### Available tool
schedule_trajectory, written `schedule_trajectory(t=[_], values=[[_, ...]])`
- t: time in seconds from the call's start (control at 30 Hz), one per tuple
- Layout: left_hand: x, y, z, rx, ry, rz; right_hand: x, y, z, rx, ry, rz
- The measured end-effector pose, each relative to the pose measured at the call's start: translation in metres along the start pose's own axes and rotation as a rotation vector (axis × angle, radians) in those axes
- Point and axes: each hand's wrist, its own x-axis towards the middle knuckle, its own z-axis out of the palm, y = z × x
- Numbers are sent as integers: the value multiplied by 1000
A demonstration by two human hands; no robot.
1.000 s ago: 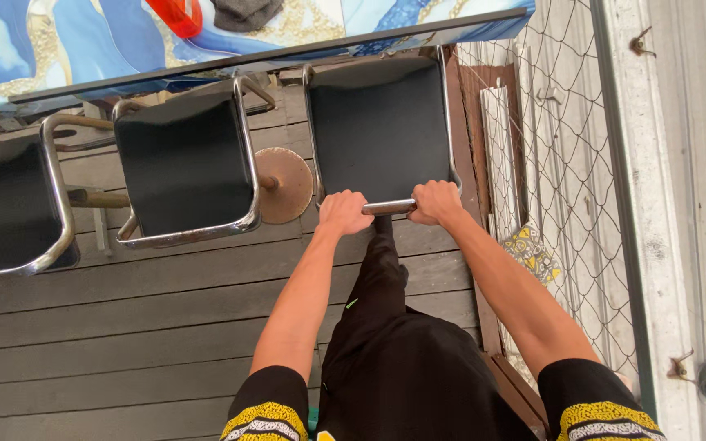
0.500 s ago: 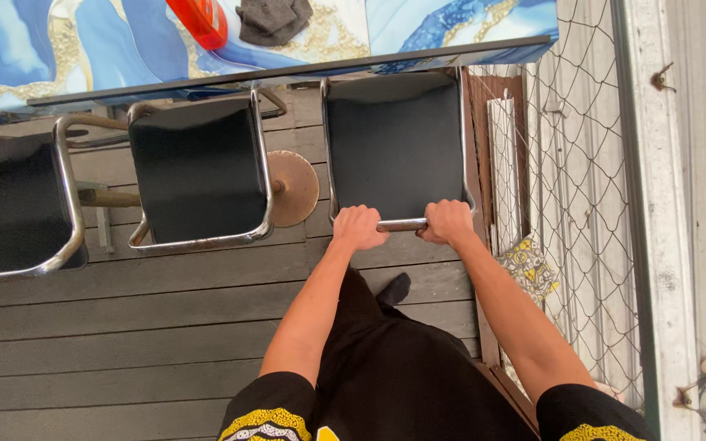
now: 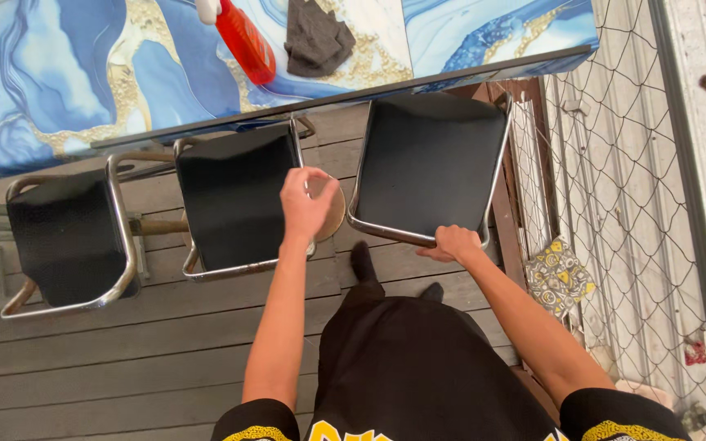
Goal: The person sprays cleaning liquid from a spray bottle onto black chair seats and wipes them with a cloth, then sprays and wipes the long patterned table surface section by section, and finally wipes another chair seat.
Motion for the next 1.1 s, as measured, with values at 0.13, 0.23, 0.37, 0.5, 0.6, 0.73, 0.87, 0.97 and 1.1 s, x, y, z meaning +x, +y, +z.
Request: schedule_trajectory(t=[0.13,0.23,0.37,0.5,0.6,0.73,0.87,0.97,1.1], values=[[71,-20,-43,-109,185,66,4,-23,2,76,-25,-32],[115,-21,-52,-189,243,27,5,-43,2,197,-67,-49],[164,-5,-55,-147,296,61,1,-80,-10,502,-113,-70],[194,5,-47,-196,242,139,1,-119,-29,884,-69,-72],[212,4,-37,-218,250,239,9,-145,-41,1170,10,-75],[220,-2,-32,-249,276,233,32,-176,-55,1362,106,-21],[207,1,-43,-239,252,412,60,-189,-68,1244,225,-93],[171,15,-62,-309,113,357,66,-186,-79,876,517,-243],[97,37,-69,-297,-94,276,35,-168,-92,1036,671,-394]])
